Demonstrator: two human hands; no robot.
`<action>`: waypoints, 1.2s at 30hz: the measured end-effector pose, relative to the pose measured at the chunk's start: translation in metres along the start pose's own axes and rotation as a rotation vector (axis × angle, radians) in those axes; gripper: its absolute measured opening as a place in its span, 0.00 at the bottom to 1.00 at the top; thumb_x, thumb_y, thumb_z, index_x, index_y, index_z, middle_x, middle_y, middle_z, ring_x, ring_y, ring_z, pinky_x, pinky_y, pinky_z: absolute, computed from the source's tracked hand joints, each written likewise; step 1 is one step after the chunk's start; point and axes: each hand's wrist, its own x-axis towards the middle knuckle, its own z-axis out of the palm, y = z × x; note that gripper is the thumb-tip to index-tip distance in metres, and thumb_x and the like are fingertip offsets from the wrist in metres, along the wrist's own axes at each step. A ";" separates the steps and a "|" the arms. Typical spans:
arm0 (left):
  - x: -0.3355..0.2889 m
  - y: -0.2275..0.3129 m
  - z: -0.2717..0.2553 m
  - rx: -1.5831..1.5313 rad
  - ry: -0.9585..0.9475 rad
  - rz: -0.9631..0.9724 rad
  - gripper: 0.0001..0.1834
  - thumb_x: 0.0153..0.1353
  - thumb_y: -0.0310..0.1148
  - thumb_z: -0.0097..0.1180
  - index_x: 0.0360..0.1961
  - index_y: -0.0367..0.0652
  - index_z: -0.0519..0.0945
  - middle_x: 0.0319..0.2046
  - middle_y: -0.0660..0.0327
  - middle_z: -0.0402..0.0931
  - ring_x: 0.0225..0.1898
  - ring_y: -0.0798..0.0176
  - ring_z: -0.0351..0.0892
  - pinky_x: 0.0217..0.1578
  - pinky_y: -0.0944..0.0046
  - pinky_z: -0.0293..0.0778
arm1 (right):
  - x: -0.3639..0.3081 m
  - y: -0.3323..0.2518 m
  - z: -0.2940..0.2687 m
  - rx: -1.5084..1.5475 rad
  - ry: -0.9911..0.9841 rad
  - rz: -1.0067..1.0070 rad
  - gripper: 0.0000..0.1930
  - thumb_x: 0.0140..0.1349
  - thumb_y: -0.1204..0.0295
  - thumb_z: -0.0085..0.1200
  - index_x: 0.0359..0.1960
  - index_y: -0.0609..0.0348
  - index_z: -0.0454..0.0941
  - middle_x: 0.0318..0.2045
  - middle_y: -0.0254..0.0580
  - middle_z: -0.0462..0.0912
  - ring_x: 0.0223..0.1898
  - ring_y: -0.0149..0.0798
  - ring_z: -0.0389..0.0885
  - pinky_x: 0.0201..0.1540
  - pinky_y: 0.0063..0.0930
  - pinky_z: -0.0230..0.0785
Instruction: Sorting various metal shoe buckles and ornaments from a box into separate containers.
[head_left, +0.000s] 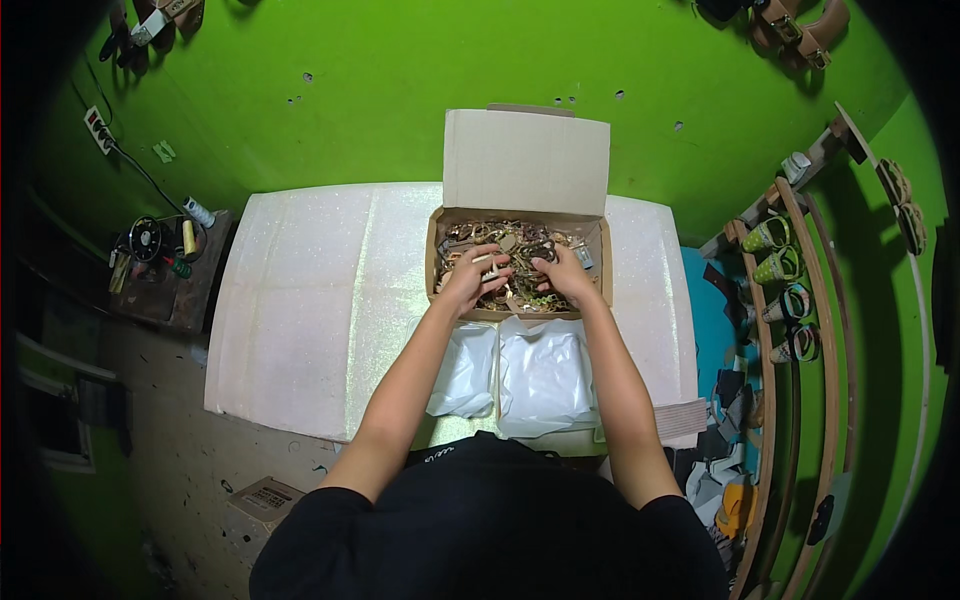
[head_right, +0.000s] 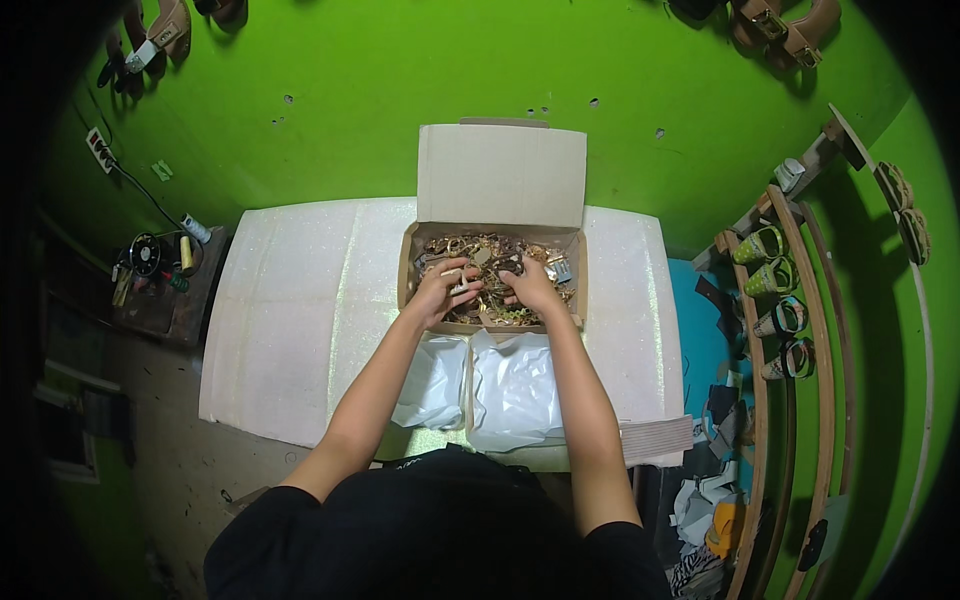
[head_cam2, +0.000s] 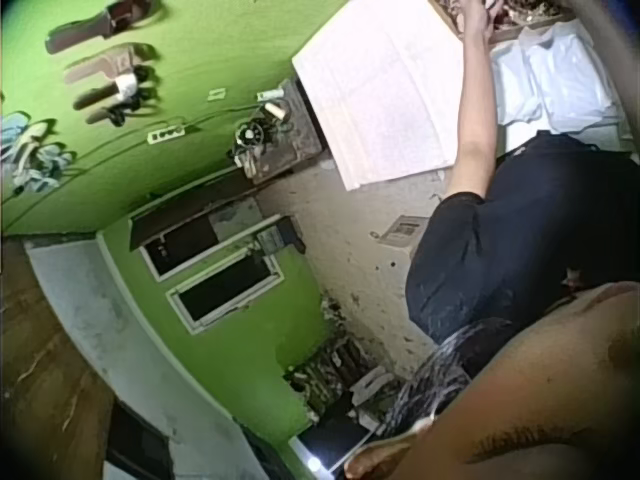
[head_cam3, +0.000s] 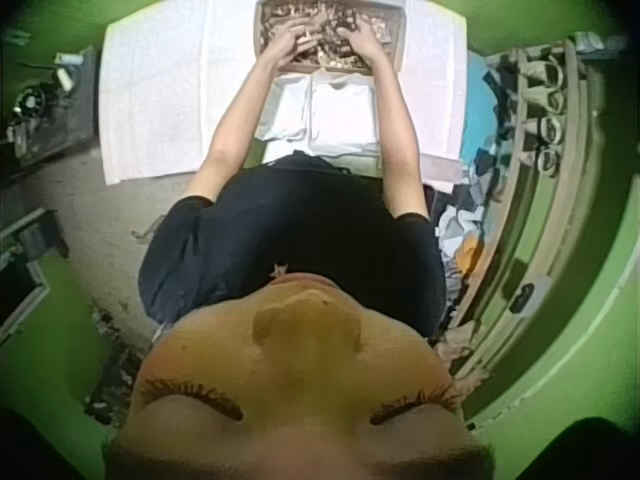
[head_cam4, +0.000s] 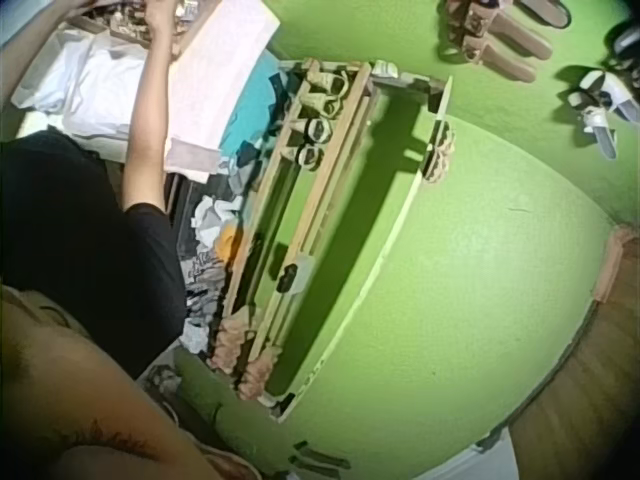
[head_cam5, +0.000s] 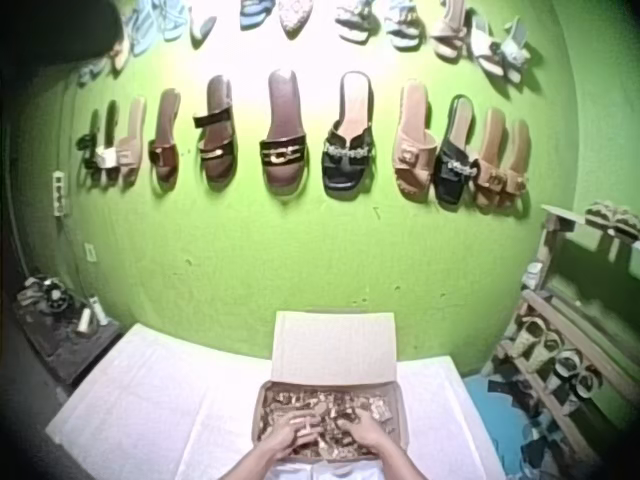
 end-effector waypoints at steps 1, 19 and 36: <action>0.001 -0.002 -0.001 0.000 0.002 0.000 0.16 0.61 0.29 0.35 0.51 0.41 0.61 0.44 0.51 0.68 0.43 0.57 0.72 0.39 0.63 0.72 | 0.000 0.005 0.004 0.000 -0.002 0.001 0.11 0.54 0.77 0.49 0.40 0.61 0.69 0.30 0.36 0.75 0.26 0.28 0.73 0.20 0.20 0.69; -0.003 -0.010 0.002 -0.415 -0.186 -0.103 0.14 0.59 0.40 0.43 0.43 0.45 0.70 0.37 0.60 0.71 0.36 0.65 0.73 0.38 0.63 0.72 | -0.003 -0.017 0.030 0.419 0.005 0.040 0.11 0.61 0.71 0.40 0.39 0.68 0.60 0.34 0.53 0.73 0.25 0.46 0.79 0.26 0.28 0.76; -0.001 -0.015 -0.005 -0.744 -0.061 -0.157 0.14 0.57 0.41 0.47 0.34 0.40 0.69 0.27 0.57 0.70 0.30 0.59 0.72 0.32 0.61 0.75 | -0.012 0.012 0.022 0.349 0.132 -0.012 0.09 0.59 0.74 0.42 0.40 0.63 0.64 0.30 0.40 0.73 0.25 0.32 0.75 0.24 0.21 0.73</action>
